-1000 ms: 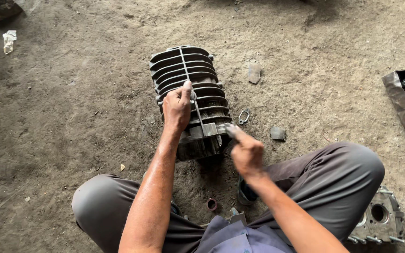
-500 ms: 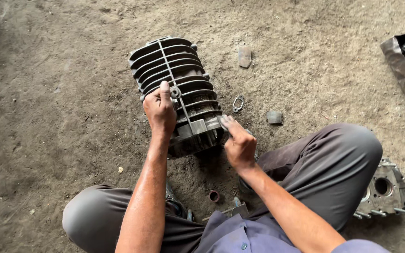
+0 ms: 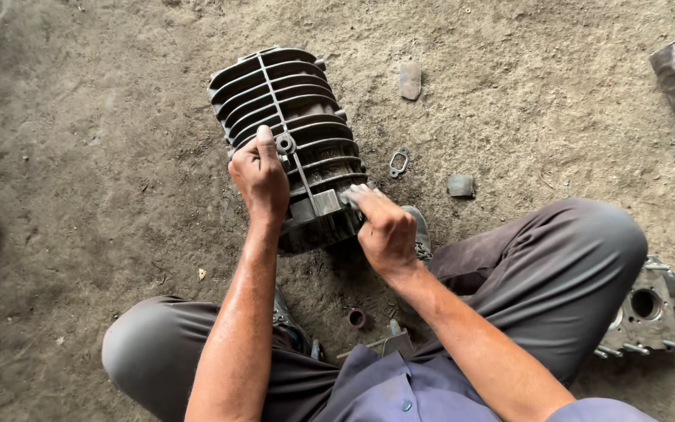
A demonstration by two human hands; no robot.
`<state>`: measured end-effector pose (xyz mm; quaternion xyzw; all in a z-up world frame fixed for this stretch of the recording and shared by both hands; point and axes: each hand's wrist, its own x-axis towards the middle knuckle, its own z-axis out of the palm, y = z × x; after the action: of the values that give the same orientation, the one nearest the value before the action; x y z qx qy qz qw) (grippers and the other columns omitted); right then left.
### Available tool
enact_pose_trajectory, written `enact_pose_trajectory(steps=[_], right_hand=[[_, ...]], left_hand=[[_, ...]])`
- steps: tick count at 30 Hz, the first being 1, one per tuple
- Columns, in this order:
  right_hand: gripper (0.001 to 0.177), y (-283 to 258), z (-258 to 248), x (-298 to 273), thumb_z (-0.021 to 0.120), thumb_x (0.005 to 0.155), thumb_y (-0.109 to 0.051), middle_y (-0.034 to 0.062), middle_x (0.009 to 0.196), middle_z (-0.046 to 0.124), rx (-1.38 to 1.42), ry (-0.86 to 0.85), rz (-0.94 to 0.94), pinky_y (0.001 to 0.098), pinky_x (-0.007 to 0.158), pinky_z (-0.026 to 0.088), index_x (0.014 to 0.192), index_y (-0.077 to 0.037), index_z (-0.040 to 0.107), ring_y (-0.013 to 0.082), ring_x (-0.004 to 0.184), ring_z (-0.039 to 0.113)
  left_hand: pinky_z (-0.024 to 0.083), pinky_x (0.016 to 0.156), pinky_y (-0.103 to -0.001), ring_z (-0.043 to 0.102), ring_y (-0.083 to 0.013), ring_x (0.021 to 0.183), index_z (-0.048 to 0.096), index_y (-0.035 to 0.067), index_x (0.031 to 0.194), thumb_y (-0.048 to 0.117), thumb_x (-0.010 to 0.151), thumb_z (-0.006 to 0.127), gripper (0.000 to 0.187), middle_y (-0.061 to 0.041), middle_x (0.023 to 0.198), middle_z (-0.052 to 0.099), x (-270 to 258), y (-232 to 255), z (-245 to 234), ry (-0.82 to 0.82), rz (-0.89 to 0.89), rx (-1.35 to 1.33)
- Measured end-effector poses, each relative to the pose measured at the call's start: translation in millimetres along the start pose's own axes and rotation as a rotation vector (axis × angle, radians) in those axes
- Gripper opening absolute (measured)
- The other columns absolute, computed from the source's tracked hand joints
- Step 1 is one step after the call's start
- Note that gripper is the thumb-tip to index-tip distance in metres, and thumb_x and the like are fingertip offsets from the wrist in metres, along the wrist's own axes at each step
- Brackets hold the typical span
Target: The person cleans an engine component with a small piece of cloth while sitting on the floor.
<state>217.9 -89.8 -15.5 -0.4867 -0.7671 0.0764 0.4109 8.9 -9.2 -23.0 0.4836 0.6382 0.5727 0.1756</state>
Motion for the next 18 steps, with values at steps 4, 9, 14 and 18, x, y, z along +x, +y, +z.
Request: enact_pose_trajectory(steps=[4,9,14,18], right_hand=[[0.048,-16,-7,-18,0.049,0.077,0.018,0.0230,0.111,0.075,-0.058,0.012,-0.068,0.0448,0.102,0.059,0.114,0.001,0.075,0.0346,0.111,0.073],[0.041,-23,-12,-10,0.052,0.081,0.016,0.0231,0.111,0.076,-0.051,0.063,-0.068,0.0439,0.100,0.059,0.111,0.001,0.076,0.0341,0.109,0.074],[0.034,-5,-10,5,0.054,0.094,0.015,0.0174,0.111,0.077,-0.092,0.144,-0.043,0.0446,0.104,0.059,0.109,-0.002,0.079,0.0310,0.109,0.076],[0.039,-10,6,-4,0.051,0.090,0.016,0.0217,0.118,0.073,-0.184,-0.022,-0.094,0.0452,0.106,0.057,0.116,0.000,0.075,0.0338,0.113,0.072]], left_hand=[[0.013,0.047,-0.034,0.023,-0.0102,0.043,0.033,0.017,0.052,0.056,0.106,0.045,0.068,0.006,0.046,0.031,5,-7,1,0.038,0.023,0.045],[0.018,0.043,-0.030,0.027,-0.0086,0.041,0.033,0.022,0.053,0.058,0.106,0.045,0.065,0.007,0.046,0.032,3,-20,3,0.033,0.003,0.042],[0.016,0.043,-0.032,0.026,-0.0096,0.040,0.034,0.020,0.052,0.055,0.105,0.045,0.065,0.007,0.045,0.033,4,-18,7,0.008,-0.015,0.002],[0.017,0.042,-0.033,0.028,-0.0102,0.040,0.038,0.019,0.052,0.052,0.106,0.045,0.064,0.006,0.045,0.037,3,-8,6,0.016,-0.005,-0.002]])
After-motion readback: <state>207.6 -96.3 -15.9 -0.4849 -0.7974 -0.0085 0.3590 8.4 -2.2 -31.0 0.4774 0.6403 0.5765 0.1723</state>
